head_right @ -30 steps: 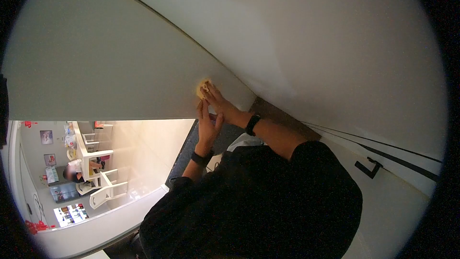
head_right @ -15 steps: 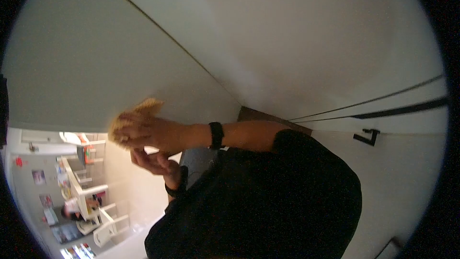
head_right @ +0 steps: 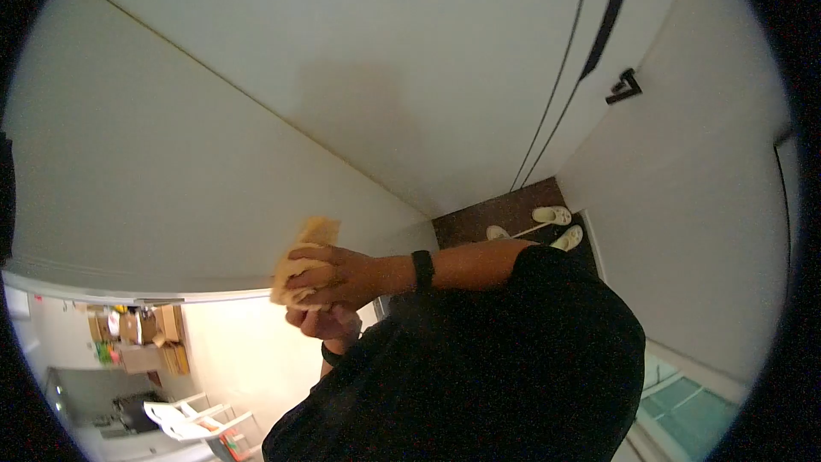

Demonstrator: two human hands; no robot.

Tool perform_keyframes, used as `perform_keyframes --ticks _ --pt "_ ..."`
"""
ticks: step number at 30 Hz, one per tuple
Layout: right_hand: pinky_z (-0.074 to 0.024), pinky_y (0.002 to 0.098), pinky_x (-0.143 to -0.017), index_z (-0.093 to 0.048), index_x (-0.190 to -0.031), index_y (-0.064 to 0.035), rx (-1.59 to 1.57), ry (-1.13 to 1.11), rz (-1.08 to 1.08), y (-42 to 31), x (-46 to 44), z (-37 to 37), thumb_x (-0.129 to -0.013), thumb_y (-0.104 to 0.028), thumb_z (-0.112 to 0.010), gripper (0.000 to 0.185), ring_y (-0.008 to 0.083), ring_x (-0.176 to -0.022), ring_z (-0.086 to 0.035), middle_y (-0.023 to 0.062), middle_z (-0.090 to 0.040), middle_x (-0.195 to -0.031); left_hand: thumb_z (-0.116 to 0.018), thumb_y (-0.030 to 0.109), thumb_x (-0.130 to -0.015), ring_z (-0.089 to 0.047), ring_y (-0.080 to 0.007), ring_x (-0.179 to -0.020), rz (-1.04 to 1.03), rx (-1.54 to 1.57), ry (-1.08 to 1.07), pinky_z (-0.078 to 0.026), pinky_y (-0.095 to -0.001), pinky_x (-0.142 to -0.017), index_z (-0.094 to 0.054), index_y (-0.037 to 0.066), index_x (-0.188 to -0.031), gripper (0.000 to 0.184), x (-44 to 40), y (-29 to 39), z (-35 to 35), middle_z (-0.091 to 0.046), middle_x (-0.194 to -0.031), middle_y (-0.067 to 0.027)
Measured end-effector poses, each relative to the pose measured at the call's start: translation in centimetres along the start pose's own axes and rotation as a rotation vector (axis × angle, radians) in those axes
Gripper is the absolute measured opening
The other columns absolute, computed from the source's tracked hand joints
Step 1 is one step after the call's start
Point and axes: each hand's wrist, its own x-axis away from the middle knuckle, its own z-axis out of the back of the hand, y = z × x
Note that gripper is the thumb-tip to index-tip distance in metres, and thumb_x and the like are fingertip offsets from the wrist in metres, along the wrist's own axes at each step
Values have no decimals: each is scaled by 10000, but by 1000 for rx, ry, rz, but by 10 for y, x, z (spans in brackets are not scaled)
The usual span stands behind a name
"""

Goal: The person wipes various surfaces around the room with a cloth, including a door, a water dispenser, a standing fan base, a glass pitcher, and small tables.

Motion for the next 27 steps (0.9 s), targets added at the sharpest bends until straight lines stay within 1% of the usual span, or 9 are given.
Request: perform_keyframes --ticks 3,6,7,12,16,20,22,25,27 --pt "-510 502 -991 -639 -1124 -199 125 -47 -128 -13 21 -5 -785 -176 -764 361 444 -1286 -453 54 -449 -1281 -729 310 -811 -698 -341 -842 -22 102 -116 -549 -386 -741 -700 42 -923 291 1 -12 6 -704 -951 -151" --pt "-507 512 -985 -650 -1117 -160 212 -22 -186 -33 11 -5 -791 -177 -762 345 462 -1282 -461 79 -462 -1278 -670 323 -887 -581 -269 -970 -187 46 -224 -485 -378 -841 -627 41 -1084 347 4 -27 28 -572 -1058 -121" --pt "-439 548 -1084 -472 -1348 -188 212 -51 -226 -39 5 -8 -769 -196 -780 656 442 -1379 -373 80 -426 -1405 -645 325 -920 -527 -239 -1040 -214 36 -277 -456 -379 -896 -592 38 -1154 374 3 -30 37 -512 -1114 -113" --pt "-477 550 -1047 -614 -1193 -157 359 100 -83 -45 -70 -9 -786 -228 -752 435 435 -1327 -440 78 -493 -1333 -624 339 -930 -514 -256 -1057 -170 148 -255 -437 -385 -901 -517 42 -1201 416 -47 -13 52 -487 -1147 -122" --pt "-496 553 -1024 -689 -1042 -145 481 291 -28 -33 -61 -40 -790 -230 -741 271 425 -1276 -481 57 -518 -1298 -621 273 -922 -511 -240 -966 -246 246 -101 -439 -377 -827 -494 87 -1171 336 -50 -24 47 -483 -1103 -118" --pt "-508 554 -987 -690 -1007 -151 615 227 -62 -38 -10 -59 -795 -229 -752 235 424 -1246 -485 38 -527 -1265 -683 233 -826 -560 -284 -936 -133 344 -125 -467 -379 -787 -563 52 -1110 357 -12 -48 46 -552 -1028 -138" --pt "-468 570 -1009 -709 -1088 -188 690 74 -114 -44 20 -66 -779 -233 -769 317 354 -1281 -448 1 -506 -1283 -685 194 -803 -586 -272 -894 -39 228 -289 -479 -367 -772 -593 25 -1061 322 3 -58 57 -588 -950 -132" --pt "-391 581 -1060 -695 -1206 -226 731 -87 -189 -55 51 -80 -788 -237 -765 424 261 -1292 -425 -54 -476 -1313 -747 111 -700 -626 -349 -934 201 265 -383 -521 -417 -795 -630 71 -965 293 38 -74 66 -613 -999 -136" --pt "-395 481 -1060 -712 -1176 -231 762 -157 -235 -64 51 -88 -809 -200 -734 369 244 -1334 -370 -71 -517 -1290 -728 147 -766 -594 -276 -911 208 258 -343 -499 -378 -775 -576 31 -1062 352 51 -84 70 -593 -986 -126"
